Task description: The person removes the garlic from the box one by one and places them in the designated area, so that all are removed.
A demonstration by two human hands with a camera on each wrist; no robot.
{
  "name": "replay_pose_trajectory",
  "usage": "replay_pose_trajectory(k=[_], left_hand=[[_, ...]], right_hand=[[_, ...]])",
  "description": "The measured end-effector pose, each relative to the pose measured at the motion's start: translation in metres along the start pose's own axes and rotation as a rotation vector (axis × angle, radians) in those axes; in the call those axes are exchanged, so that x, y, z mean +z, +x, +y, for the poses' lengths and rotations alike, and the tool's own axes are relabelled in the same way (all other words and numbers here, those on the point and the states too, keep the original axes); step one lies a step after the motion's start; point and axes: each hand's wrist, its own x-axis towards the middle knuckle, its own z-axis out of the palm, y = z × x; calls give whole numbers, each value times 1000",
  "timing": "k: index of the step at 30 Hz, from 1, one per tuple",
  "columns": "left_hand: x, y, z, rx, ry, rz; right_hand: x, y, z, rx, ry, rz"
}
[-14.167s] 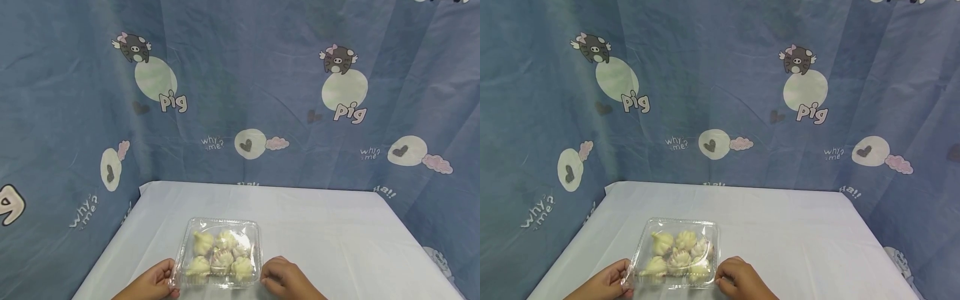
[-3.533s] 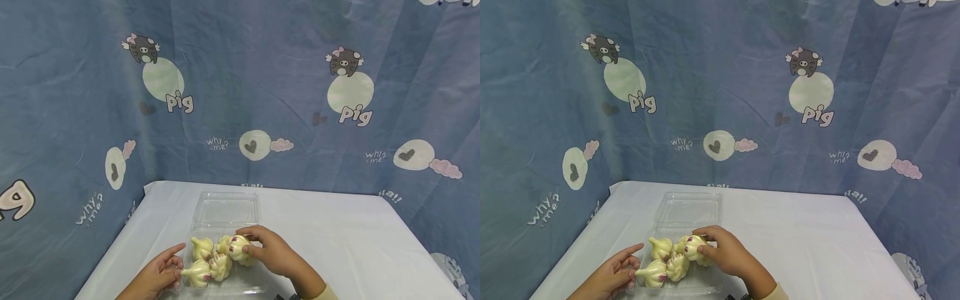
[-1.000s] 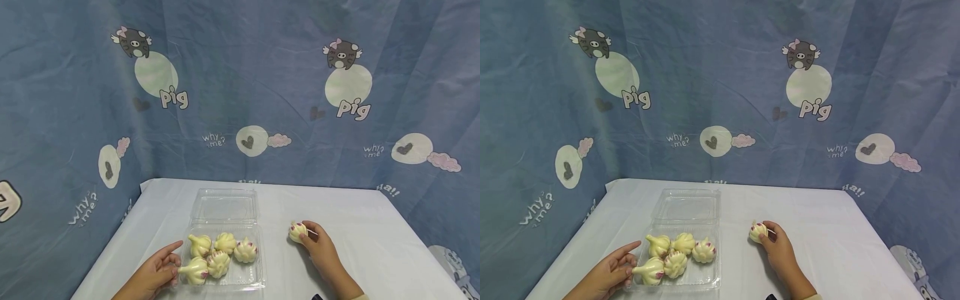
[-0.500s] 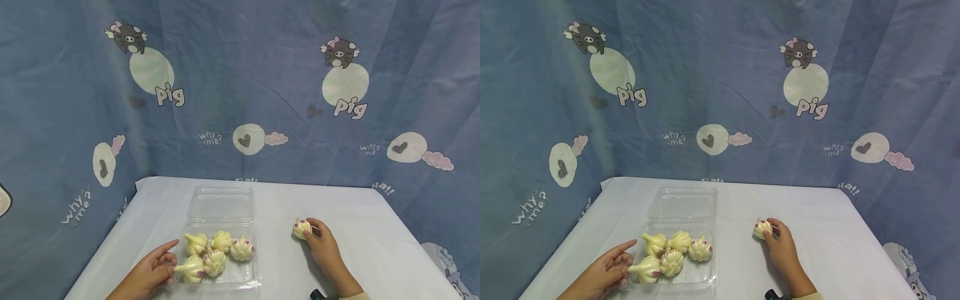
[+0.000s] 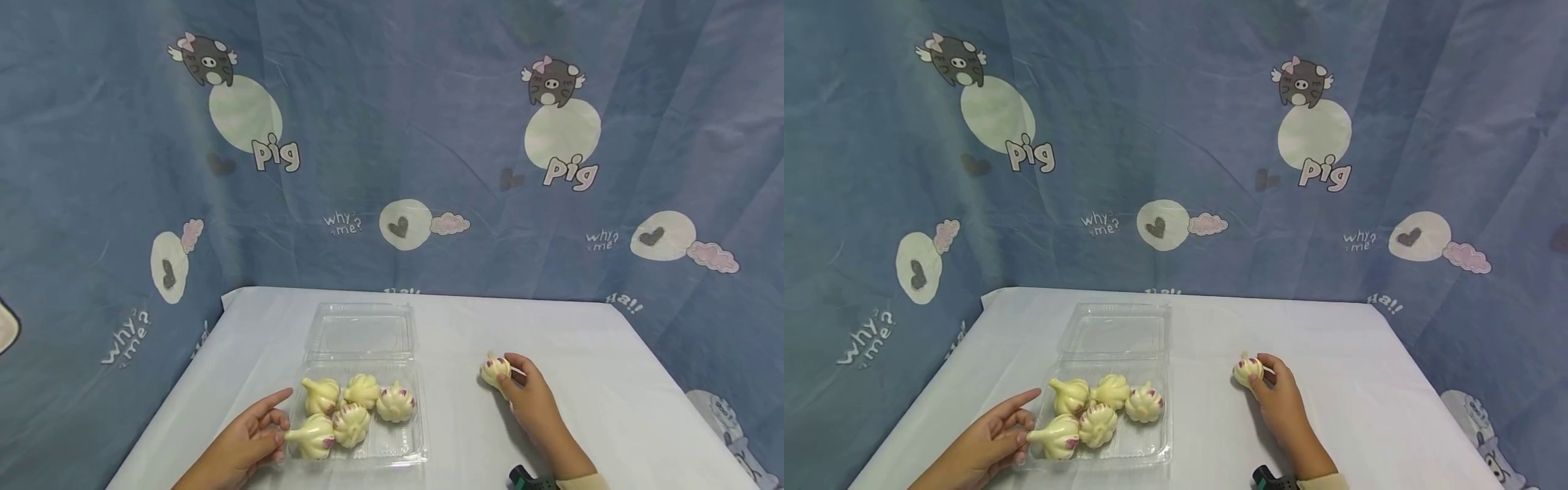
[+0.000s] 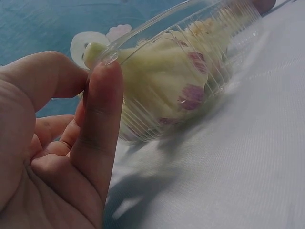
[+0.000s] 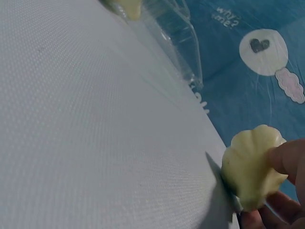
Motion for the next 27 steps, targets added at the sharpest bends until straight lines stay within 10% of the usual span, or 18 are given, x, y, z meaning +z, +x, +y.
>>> replay_pose_trajectory(k=[27], left_hand=[[0, -3, 1, -2, 31, 16]], right_hand=[[-4, 4, 1, 64, 147, -1]])
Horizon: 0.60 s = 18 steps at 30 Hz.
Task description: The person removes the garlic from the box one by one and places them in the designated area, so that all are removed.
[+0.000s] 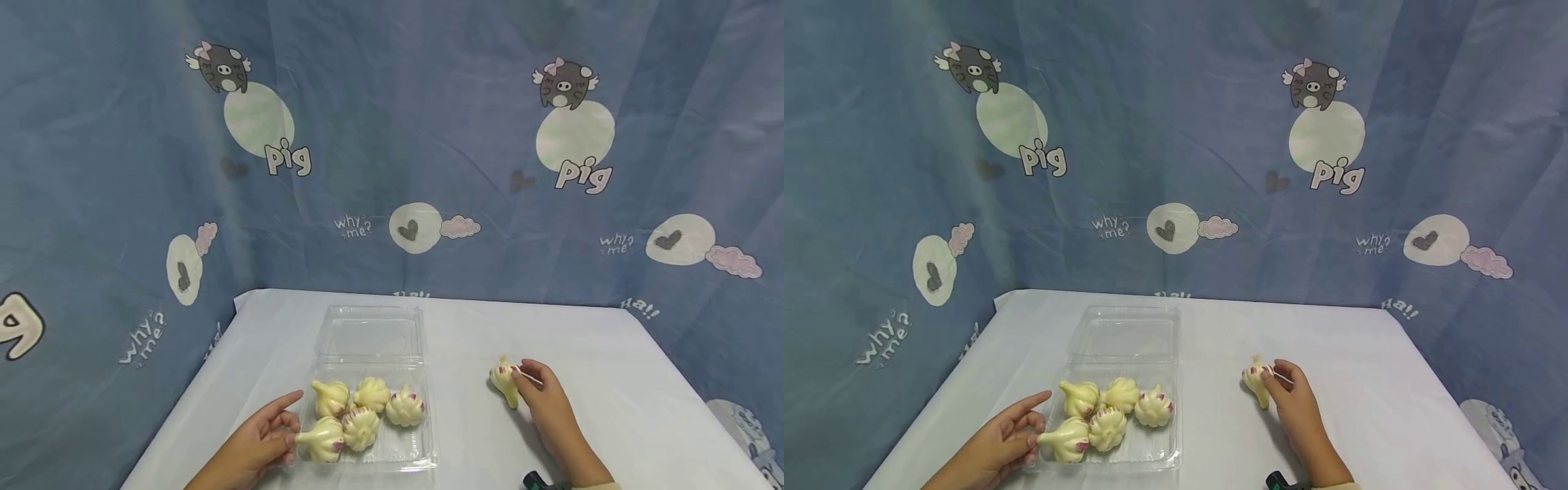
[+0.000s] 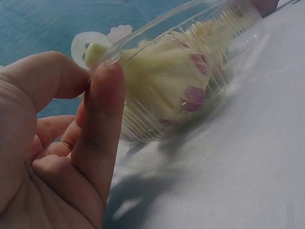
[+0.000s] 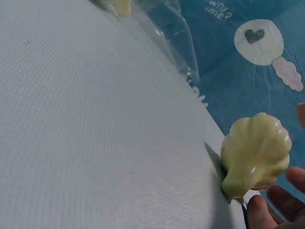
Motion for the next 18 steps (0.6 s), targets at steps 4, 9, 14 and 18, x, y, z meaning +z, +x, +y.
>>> replay_pose_trajectory(k=[4, 9, 14, 18], left_hand=[[0, 1, -2, 3, -10, -13], [0, 1, -3, -3, -13, -10], [1, 1, -2, 12, -14, -15], [1, 1, -2, 34, -29, -30]], right_hand=[[-1, 0, 0, 1, -5, 19], [-3, -2, 0, -11, -10, 69], [-5, -4, -3, -105, -21, 145], [-2, -7, -8, -203, -52, 191]])
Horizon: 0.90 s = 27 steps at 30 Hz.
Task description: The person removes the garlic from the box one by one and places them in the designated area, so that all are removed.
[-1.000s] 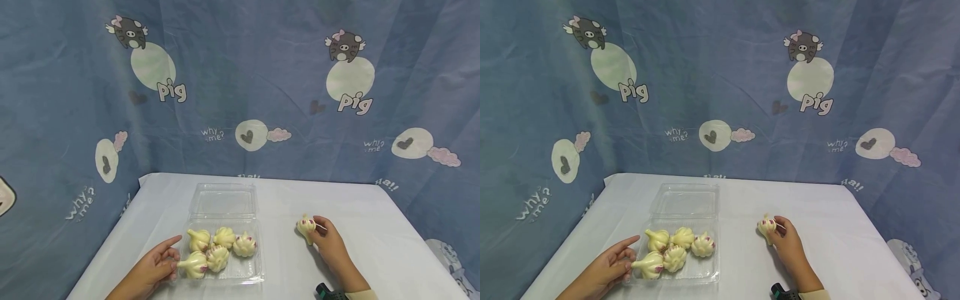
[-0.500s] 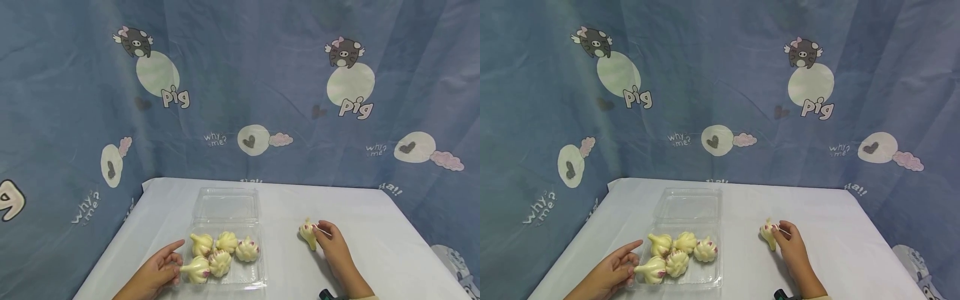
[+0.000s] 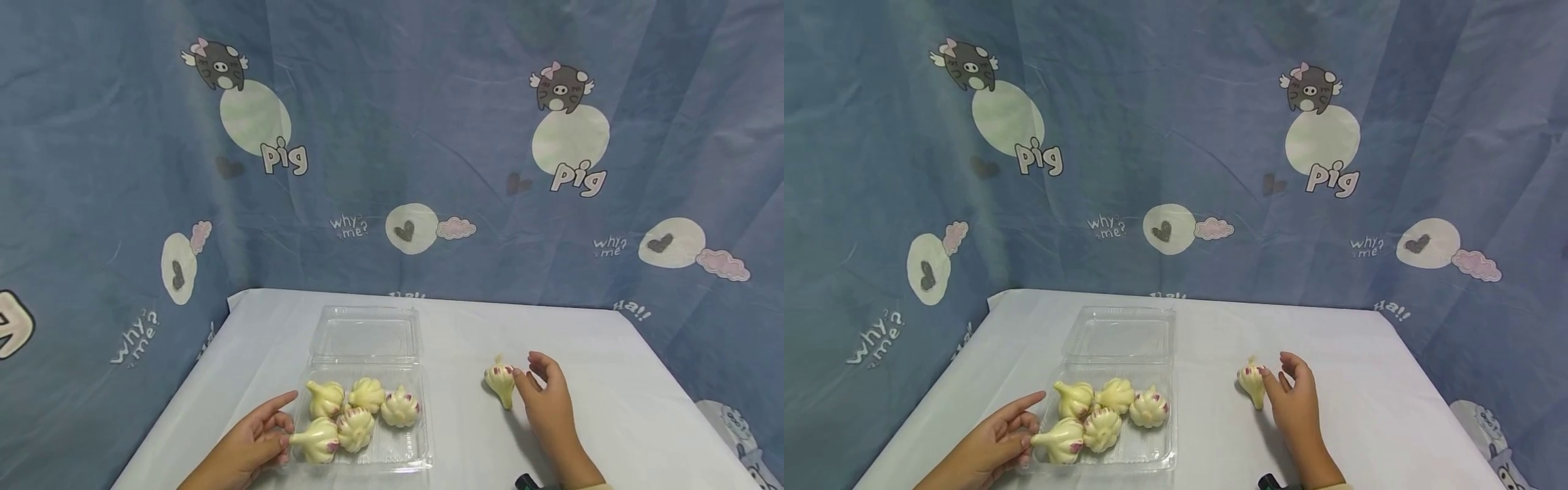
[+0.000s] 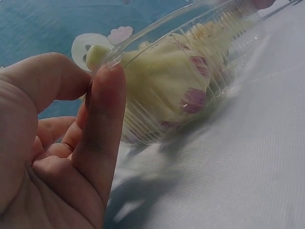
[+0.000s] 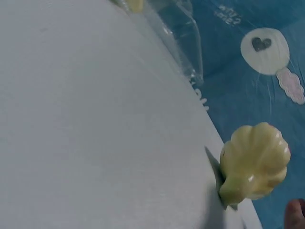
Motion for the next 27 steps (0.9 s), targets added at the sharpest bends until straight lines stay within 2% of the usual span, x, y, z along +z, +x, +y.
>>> replay_pose_trajectory(k=[9, 16, 22, 27], left_hand=[[1, 0, 1, 15, 0, -7], [-4, -4, 1, -35, 33, 27], [-1, -4, 1, -45, 34, 41], [2, 0, 1, -24, 26, 29]], right_hand=[[12, -13, -9, -233, -118, 65], [29, -20, -16, -412, -224, 67], [37, -34, -26, -441, -294, 27], [39, -40, -33, -431, -189, -92]])
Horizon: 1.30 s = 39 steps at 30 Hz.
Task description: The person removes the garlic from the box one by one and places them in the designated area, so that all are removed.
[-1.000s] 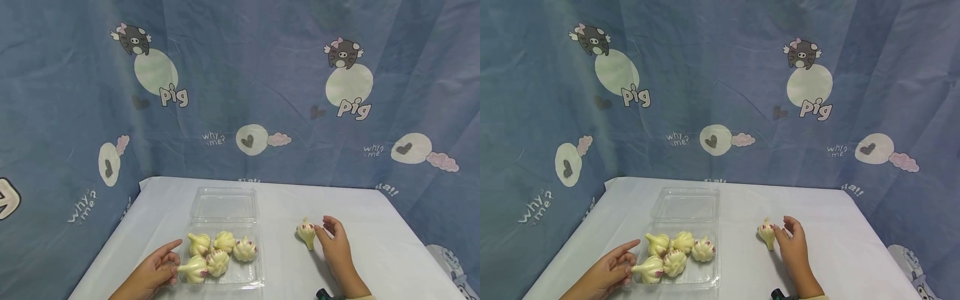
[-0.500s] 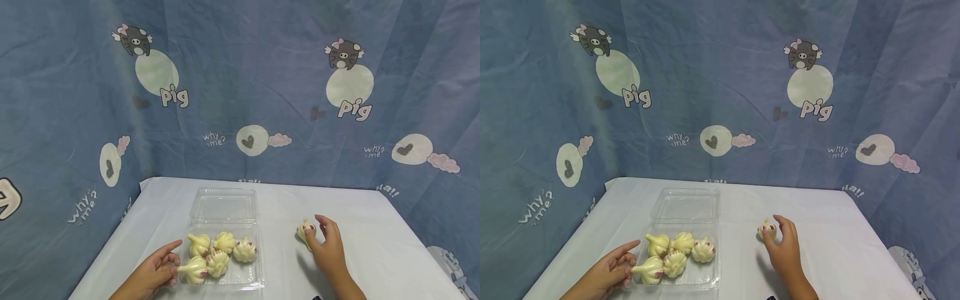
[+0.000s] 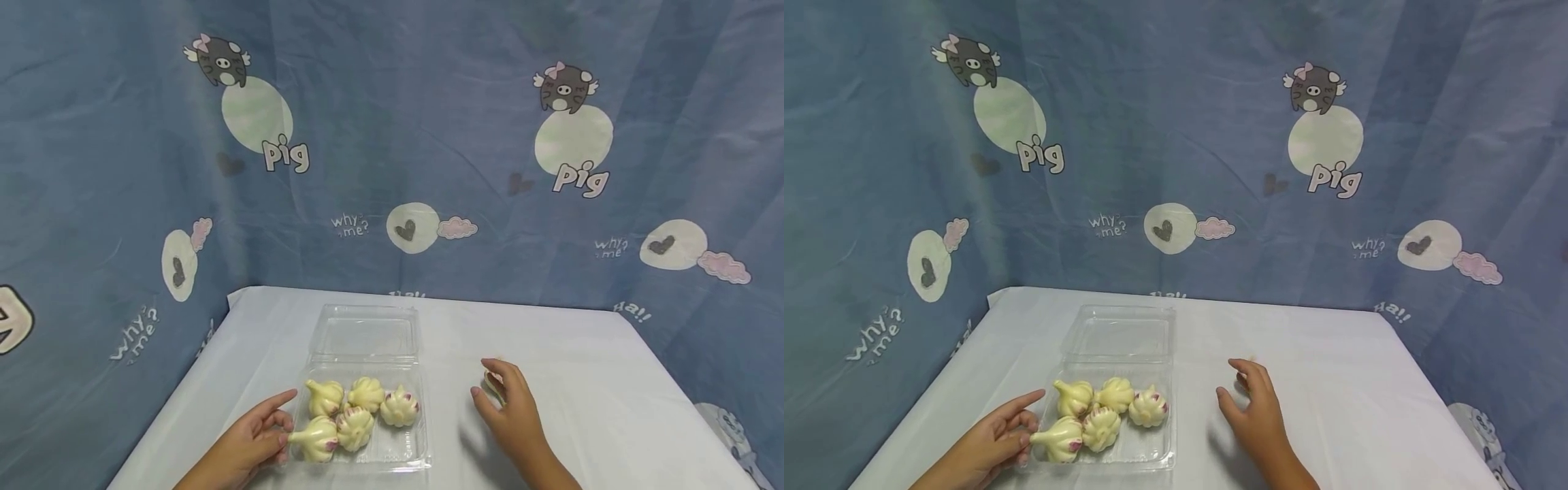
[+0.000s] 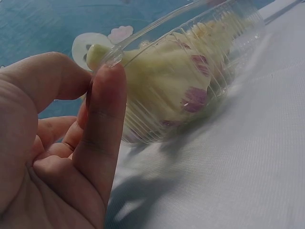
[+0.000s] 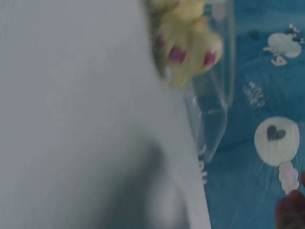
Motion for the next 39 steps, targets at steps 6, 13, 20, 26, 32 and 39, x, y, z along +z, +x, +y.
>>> replay_pose_trajectory(k=[6, 13, 20, 26, 32, 39], left_hand=[[0, 1, 5, -27, 38, 20], [-1, 3, 9, -1, 84, 29], [0, 2, 7, 6, 59, 29], [-1, 2, 2, 26, 35, 11], [-2, 2, 0, 22, 24, 12], [-1, 1, 0, 27, -25, -19]], right_hand=[[7, -4, -16, 97, 200, -104], [16, -3, -39, 199, 329, -227], [21, 1, -55, 210, 306, -362], [25, 5, -63, 174, 228, -399], [29, 9, -71, 163, 225, -465], [36, 10, -82, 142, 119, -515]])
